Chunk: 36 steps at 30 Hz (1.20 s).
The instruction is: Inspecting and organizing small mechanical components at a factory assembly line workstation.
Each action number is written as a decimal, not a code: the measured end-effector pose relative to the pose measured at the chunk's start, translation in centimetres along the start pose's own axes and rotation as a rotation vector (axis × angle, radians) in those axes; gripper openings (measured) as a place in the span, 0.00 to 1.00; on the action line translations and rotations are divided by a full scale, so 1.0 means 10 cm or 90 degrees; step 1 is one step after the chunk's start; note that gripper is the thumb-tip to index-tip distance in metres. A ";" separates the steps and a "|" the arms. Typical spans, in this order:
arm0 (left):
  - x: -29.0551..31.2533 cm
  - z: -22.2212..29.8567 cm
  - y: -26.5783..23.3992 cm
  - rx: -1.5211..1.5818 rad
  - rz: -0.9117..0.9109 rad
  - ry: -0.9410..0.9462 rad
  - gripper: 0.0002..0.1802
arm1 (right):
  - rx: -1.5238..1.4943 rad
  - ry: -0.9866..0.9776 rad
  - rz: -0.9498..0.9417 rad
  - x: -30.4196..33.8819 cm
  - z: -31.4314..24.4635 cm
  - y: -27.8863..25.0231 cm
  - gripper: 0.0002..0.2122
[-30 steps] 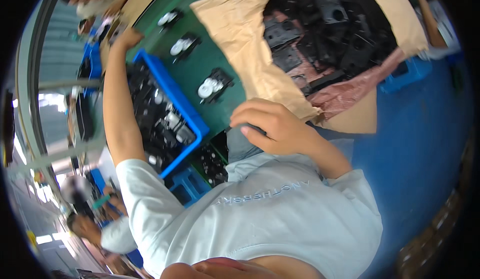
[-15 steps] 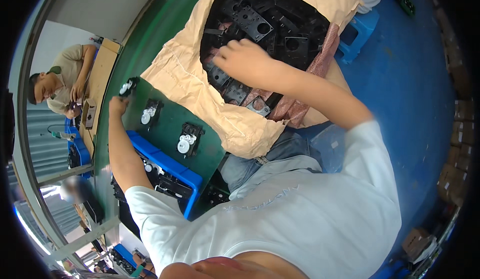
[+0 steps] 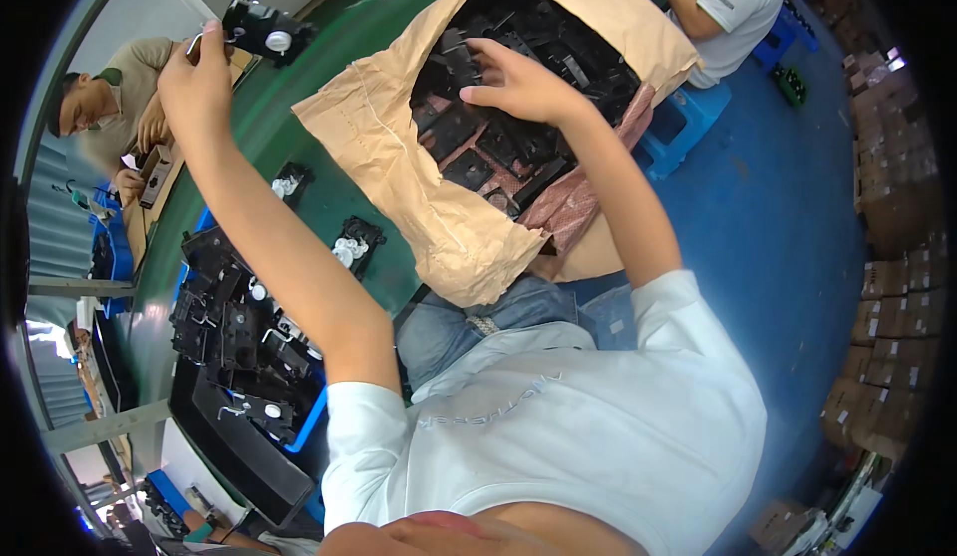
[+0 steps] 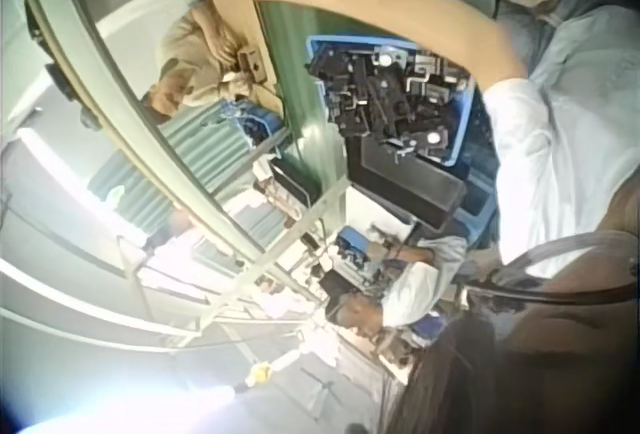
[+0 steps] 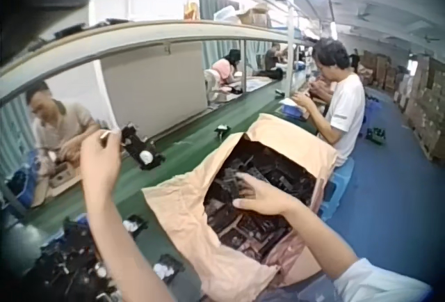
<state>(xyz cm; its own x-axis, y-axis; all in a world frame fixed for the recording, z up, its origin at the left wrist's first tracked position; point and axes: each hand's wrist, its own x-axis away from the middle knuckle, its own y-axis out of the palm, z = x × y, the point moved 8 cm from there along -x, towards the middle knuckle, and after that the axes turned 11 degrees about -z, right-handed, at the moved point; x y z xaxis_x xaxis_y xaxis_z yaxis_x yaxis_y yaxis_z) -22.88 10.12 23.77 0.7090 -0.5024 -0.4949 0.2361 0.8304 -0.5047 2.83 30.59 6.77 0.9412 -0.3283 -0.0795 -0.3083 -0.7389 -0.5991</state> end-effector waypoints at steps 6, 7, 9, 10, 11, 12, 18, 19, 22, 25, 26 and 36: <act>1.27 0.29 0.14 0.363 0.140 -0.048 0.20 | -0.769 -0.231 -0.089 0.46 -0.66 0.58 0.29; 1.42 0.28 0.16 0.359 0.140 -0.051 0.20 | -0.825 -0.231 -0.087 0.50 -0.75 0.67 0.29; 1.60 0.19 0.35 0.404 0.055 -0.090 0.21 | -0.939 -0.228 -0.080 0.52 -0.85 0.83 0.29; 1.65 0.16 0.39 0.398 0.052 -0.096 0.21 | -0.946 -0.224 -0.079 0.54 -0.90 0.91 0.29; 1.70 0.15 0.42 0.388 0.040 -0.086 0.21 | -0.861 -0.190 -0.048 0.55 -0.92 0.98 0.28; 1.73 0.14 0.45 0.377 0.028 -0.075 0.22 | -0.776 -0.159 -0.018 0.55 -0.93 1.03 0.28; 1.73 0.04 0.45 0.335 0.005 -0.061 0.23 | -0.573 -0.125 0.029 0.47 -1.01 1.14 0.27; 1.72 0.02 0.44 0.331 0.007 -0.062 0.23 | -0.560 -0.135 0.027 0.46 -1.04 1.14 0.27; 1.71 -0.01 0.44 0.330 0.001 -0.070 0.23 | -0.532 -0.130 0.035 0.43 -1.07 1.13 0.27; 1.70 -0.01 0.46 0.334 -0.005 -0.075 0.23 | -0.501 -0.126 0.045 0.40 -1.08 1.13 0.27; 1.70 0.00 0.46 0.327 -0.007 -0.075 0.23 | -0.486 -0.146 0.059 0.39 -1.10 1.12 0.27; 1.68 0.06 0.51 0.289 -0.020 -0.050 0.23 | -0.420 -0.184 0.090 0.40 -1.14 1.06 0.26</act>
<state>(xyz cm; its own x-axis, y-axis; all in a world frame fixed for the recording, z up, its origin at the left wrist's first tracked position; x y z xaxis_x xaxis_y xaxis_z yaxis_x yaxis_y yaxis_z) -9.37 6.05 13.27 0.7410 -0.5238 -0.4201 0.5131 0.8453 -0.1489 1.76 14.70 9.19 0.8574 -0.3456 -0.3813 -0.3624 -0.9316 0.0294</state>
